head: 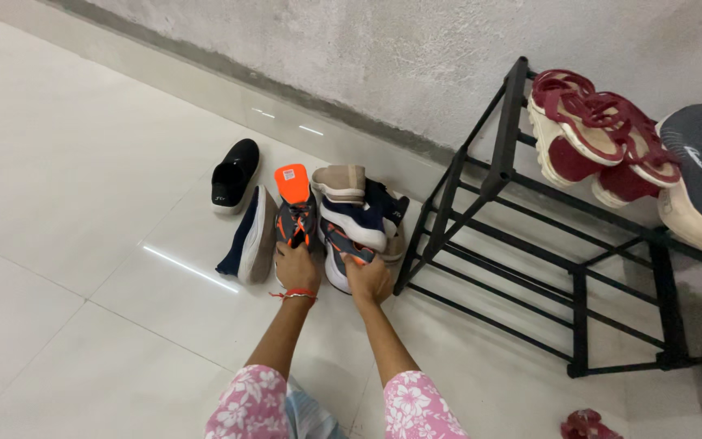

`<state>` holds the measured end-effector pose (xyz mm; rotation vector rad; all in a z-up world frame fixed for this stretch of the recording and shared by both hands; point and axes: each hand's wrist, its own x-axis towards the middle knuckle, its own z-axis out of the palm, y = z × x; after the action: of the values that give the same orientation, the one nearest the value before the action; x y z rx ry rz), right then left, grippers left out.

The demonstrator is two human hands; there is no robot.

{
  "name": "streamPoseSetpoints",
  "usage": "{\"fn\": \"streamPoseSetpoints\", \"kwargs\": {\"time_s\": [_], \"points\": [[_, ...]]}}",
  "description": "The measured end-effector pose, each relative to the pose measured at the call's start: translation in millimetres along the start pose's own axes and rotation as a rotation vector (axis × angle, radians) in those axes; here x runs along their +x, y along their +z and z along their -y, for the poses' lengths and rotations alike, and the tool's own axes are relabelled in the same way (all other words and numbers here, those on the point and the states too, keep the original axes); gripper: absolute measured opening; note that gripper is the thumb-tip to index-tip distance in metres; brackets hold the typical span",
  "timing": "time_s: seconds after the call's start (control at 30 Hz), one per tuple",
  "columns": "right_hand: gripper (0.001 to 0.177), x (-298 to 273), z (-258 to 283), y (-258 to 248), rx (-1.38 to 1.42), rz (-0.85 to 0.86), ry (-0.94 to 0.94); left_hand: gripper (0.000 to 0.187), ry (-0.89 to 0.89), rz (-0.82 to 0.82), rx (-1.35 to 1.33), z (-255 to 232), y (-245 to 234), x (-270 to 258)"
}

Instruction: The person wipes a black metal shoe rack with a pink cloth, then places several pairs of shoes onto the rack shelves. The person handles sandals, sneakers, and slip-on shoes, arranging them neatly on the rack.

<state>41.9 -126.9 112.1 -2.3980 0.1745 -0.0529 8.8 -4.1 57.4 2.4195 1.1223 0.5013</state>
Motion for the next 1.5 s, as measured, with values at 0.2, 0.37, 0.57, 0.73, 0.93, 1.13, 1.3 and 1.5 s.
{"fn": "streamPoseSetpoints", "kwargs": {"time_s": [0.2, 0.37, 0.57, 0.73, 0.93, 1.13, 1.3, 1.5], "points": [[0.065, -11, 48, -40, 0.259, 0.158, 0.159, 0.026, 0.066, -0.178, 0.03, -19, -76, 4], [0.062, -33, 75, -67, 0.526, 0.275, 0.213, 0.042, 0.033, -0.219, 0.038, -26, -127, -4], [0.064, -45, 87, -96, 0.357, -0.156, -0.511, 0.037, 0.076, -0.445, -0.116, -44, -170, -23], [0.068, -49, 94, -132, 0.415, -0.29, -0.599, 0.042, 0.148, -0.498, -0.201, -87, -190, -31], [0.07, -55, 92, -175, 0.407, -0.468, -0.608, 0.043, 0.266, -0.551, -0.289, -135, -201, -54], [0.07, -60, 78, -209, 0.419, -0.647, -0.719, 0.044, 0.381, -0.546, -0.413, -164, -215, -87], [0.069, -67, 61, -234, 0.375, -0.708, -0.683, 0.048, 0.423, -0.532, -0.488, -186, -223, -115], [0.071, -80, 50, -245, 0.432, -0.73, -0.687, 0.05, 0.452, -0.532, -0.52, -190, -231, -139]]}}
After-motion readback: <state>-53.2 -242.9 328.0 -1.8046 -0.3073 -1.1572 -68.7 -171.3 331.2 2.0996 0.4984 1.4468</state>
